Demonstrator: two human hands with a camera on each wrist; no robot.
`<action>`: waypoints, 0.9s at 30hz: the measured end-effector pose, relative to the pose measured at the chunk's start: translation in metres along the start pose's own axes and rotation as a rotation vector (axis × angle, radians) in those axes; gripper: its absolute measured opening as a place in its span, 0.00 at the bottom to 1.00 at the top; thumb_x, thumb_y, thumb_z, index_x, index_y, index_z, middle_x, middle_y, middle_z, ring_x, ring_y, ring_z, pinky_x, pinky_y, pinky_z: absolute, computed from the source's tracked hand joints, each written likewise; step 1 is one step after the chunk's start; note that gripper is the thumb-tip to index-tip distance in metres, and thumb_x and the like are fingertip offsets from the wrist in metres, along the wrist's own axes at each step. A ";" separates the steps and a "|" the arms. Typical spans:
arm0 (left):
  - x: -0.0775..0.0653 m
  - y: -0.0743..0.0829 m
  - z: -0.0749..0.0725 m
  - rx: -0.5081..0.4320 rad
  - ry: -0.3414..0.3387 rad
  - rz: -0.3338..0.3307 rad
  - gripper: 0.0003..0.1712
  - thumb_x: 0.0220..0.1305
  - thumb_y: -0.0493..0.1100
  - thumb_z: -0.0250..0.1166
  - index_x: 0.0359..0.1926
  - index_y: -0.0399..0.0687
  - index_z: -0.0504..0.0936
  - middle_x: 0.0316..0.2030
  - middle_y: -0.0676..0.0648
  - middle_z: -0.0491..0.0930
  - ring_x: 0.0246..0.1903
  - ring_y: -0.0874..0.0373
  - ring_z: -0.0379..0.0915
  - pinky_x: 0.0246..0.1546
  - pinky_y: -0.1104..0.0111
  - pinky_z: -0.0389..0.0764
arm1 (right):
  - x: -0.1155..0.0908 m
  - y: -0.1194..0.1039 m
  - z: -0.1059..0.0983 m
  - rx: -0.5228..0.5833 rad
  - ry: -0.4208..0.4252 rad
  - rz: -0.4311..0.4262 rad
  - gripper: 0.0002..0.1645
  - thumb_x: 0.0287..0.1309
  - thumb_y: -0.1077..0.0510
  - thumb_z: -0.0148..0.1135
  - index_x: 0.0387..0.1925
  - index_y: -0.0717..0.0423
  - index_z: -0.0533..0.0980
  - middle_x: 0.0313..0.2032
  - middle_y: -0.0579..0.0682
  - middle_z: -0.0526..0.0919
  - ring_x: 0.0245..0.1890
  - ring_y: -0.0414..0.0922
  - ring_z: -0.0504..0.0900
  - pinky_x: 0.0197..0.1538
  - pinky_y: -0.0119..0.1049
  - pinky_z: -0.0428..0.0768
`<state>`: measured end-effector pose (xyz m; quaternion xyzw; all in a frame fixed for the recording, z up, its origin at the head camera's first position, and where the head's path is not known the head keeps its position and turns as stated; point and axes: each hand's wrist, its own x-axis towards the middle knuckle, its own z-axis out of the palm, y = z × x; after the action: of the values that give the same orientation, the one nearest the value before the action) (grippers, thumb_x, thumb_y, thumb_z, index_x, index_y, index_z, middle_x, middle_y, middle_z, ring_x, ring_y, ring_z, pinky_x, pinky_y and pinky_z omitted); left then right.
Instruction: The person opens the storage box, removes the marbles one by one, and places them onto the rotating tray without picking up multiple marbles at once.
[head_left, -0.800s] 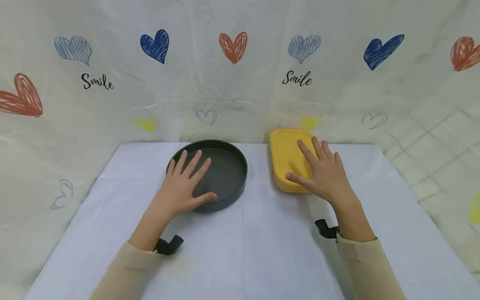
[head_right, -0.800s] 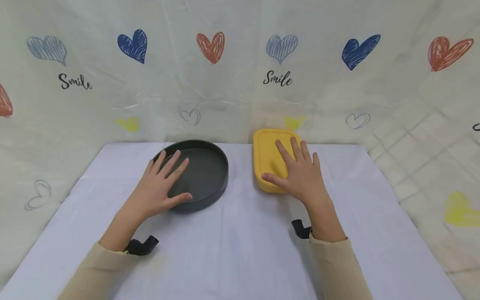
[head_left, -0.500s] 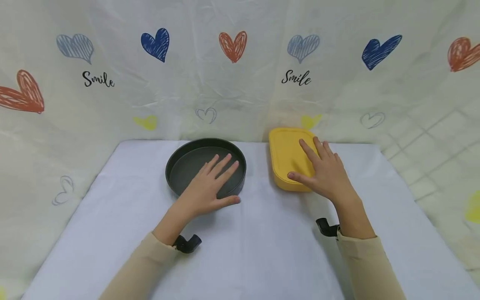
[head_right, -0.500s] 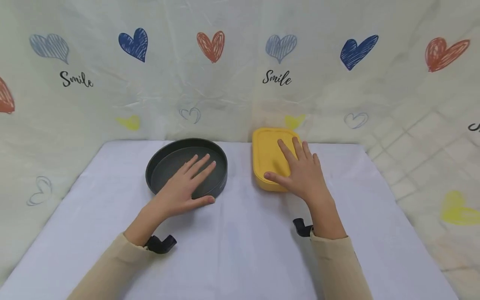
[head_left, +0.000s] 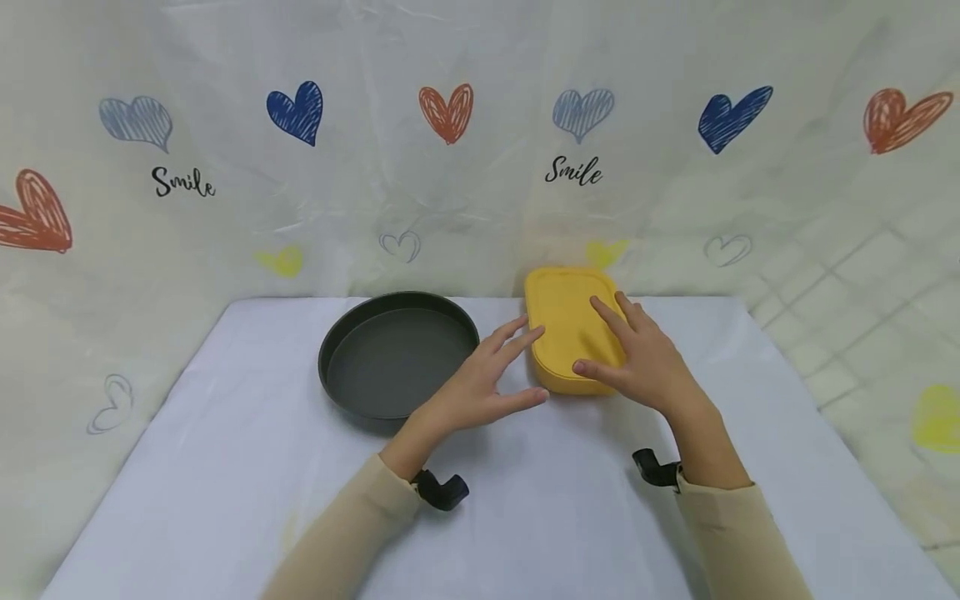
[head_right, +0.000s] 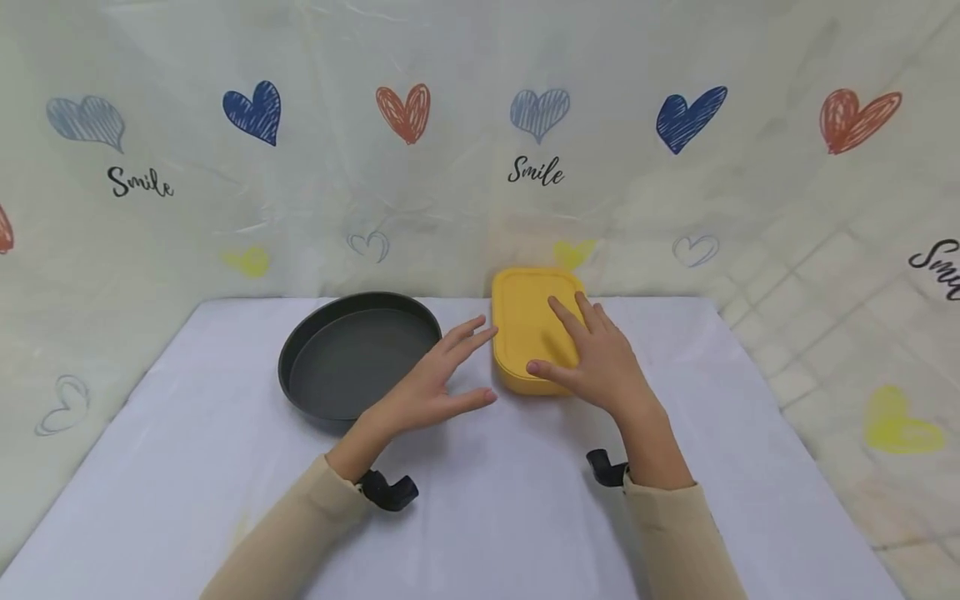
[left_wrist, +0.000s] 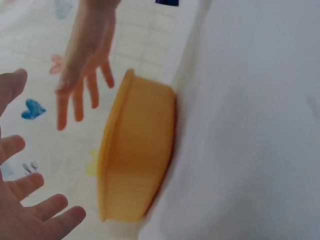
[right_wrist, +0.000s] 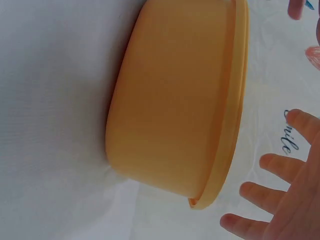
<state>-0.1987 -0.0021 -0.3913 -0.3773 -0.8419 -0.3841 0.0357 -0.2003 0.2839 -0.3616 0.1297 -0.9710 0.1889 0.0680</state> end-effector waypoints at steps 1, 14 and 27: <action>0.002 -0.001 0.003 -0.034 0.000 -0.024 0.46 0.63 0.68 0.63 0.76 0.80 0.50 0.78 0.59 0.44 0.76 0.55 0.47 0.67 0.45 0.65 | 0.000 0.000 0.000 -0.006 -0.001 -0.008 0.60 0.51 0.23 0.63 0.79 0.31 0.47 0.79 0.57 0.44 0.75 0.67 0.48 0.64 0.75 0.56; 0.021 -0.028 0.032 -0.142 -0.054 -0.153 0.49 0.61 0.62 0.69 0.78 0.64 0.55 0.79 0.45 0.40 0.76 0.42 0.48 0.67 0.44 0.64 | 0.002 0.009 0.017 0.037 -0.015 -0.023 0.61 0.50 0.24 0.65 0.79 0.35 0.50 0.77 0.62 0.48 0.72 0.71 0.54 0.61 0.76 0.60; 0.020 -0.036 0.047 -0.324 -0.045 -0.167 0.48 0.64 0.54 0.69 0.78 0.58 0.53 0.78 0.41 0.42 0.70 0.43 0.62 0.62 0.55 0.75 | 0.003 0.015 0.018 0.006 -0.047 -0.051 0.63 0.47 0.24 0.68 0.78 0.38 0.51 0.76 0.65 0.51 0.71 0.72 0.55 0.61 0.75 0.61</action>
<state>-0.2259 0.0265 -0.4395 -0.3156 -0.7979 -0.5079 -0.0766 -0.2087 0.2893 -0.3829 0.1591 -0.9682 0.1869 0.0493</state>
